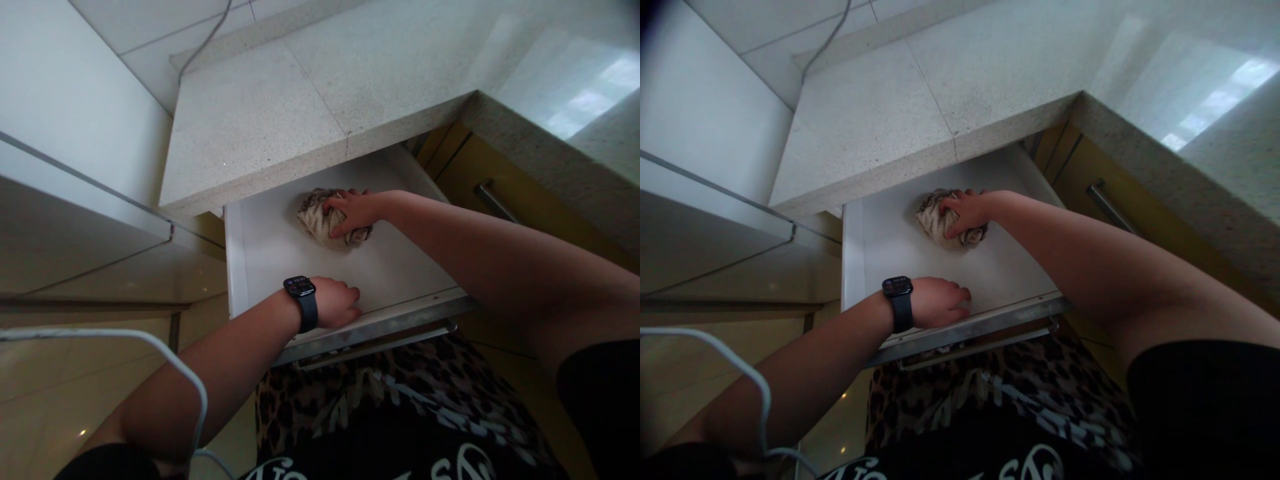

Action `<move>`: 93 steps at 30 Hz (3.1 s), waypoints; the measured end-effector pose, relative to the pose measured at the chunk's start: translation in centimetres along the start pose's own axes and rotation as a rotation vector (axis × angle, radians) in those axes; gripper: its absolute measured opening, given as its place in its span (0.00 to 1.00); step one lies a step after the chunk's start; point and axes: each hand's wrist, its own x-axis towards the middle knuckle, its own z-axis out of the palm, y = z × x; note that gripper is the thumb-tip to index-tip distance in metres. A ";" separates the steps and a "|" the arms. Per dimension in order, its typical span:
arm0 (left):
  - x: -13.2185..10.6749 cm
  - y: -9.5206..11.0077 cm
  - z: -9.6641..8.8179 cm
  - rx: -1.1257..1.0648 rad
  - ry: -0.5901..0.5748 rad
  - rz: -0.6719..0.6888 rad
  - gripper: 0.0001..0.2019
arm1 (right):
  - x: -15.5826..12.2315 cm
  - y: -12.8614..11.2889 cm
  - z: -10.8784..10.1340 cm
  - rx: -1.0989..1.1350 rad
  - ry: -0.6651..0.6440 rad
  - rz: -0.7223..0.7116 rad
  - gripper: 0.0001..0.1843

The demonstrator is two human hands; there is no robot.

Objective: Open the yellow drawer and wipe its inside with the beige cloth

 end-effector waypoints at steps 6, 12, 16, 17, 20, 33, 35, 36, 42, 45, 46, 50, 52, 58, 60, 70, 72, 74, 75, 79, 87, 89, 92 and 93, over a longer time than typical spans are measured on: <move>-0.4 0.3 -0.3 0.014 0.004 -0.023 0.29 | 0.2 0.2 0.3 -0.008 0.023 -0.013 0.49; -0.6 0.4 -0.4 0.002 0.015 -0.028 0.29 | 0.6 0.4 0.6 0.012 0.052 -0.023 0.51; -0.7 0.3 -0.4 0.011 0.024 -0.031 0.29 | 0.7 0.4 0.7 0.023 0.078 -0.039 0.49; -0.7 0.3 -0.4 0.013 0.022 -0.033 0.28 | 0.6 0.3 0.7 0.030 0.086 -0.042 0.49; -0.9 0.4 -0.6 0.017 0.015 -0.043 0.28 | 0.4 0.3 0.7 0.058 0.108 -0.072 0.47; -1.3 0.8 -0.6 0.026 0.064 -0.034 0.27 | 0.3 -0.2 0.9 0.029 0.143 -0.037 0.47; -1.3 0.8 -0.6 0.023 0.066 -0.032 0.27 | 0.3 -0.4 0.9 0.014 0.145 -0.030 0.47; -1.3 0.8 -0.6 0.021 0.064 -0.036 0.26 | 0.3 -0.4 0.9 0.008 0.147 -0.028 0.47; -1.5 1.0 -1.0 0.030 0.053 -0.054 0.26 | 0.2 -0.6 0.9 0.017 0.158 -0.026 0.48; -1.7 1.1 -1.1 0.046 0.059 -0.053 0.26 | 0.3 -0.5 1.0 0.016 0.158 -0.032 0.49; -1.8 1.1 -1.0 0.052 0.062 -0.053 0.26 | 0.3 -0.4 1.0 0.014 0.162 -0.034 0.49; -1.9 1.2 -1.0 0.058 0.065 -0.057 0.25 | 0.4 -0.3 1.2 0.019 0.179 -0.049 0.48; -1.9 1.2 -1.0 0.057 0.065 -0.061 0.25 | 0.4 -0.3 1.2 0.025 0.185 -0.053 0.47; -2.1 1.1 -1.0 0.061 0.068 -0.049 0.26 | 0.7 0.0 1.5 0.046 0.200 -0.063 0.50; -2.1 1.1 -1.0 0.072 0.069 -0.048 0.26 | 0.8 0.1 1.5 0.044 0.206 -0.063 0.50; -2.2 1.2 -1.0 0.081 0.064 -0.053 0.25 | 0.9 0.2 1.6 0.009 0.207 -0.060 0.51; -2.2 1.2 -1.0 0.074 0.062 -0.057 0.25 | 0.9 0.2 1.6 -0.001 0.209 -0.057 0.51; -2.2 1.2 -1.0 0.076 0.059 -0.059 0.25 | 0.9 0.1 1.6 -0.007 0.216 -0.062 0.50; -2.3 1.2 -1.0 0.079 0.057 -0.060 0.25 | 0.9 0.1 1.6 -0.007 0.221 -0.065 0.50; -2.4 1.2 -1.0 0.095 0.062 -0.048 0.26 | 1.0 0.2 1.8 0.024 0.256 -0.074 0.49; -2.4 1.0 -0.8 0.107 0.106 -0.015 0.24 | 1.0 0.2 1.9 0.041 0.263 -0.065 0.56; -2.4 1.0 -0.7 0.108 0.114 -0.007 0.24 | 0.9 0.1 1.7 0.033 0.255 -0.063 0.52; -2.5 0.9 -0.7 0.107 0.122 -0.002 0.24 | 0.8 0.0 1.7 0.028 0.243 -0.063 0.51; -2.5 1.0 -0.7 0.108 0.121 -0.004 0.24 | 0.8 0.0 1.7 0.029 0.245 -0.066 0.52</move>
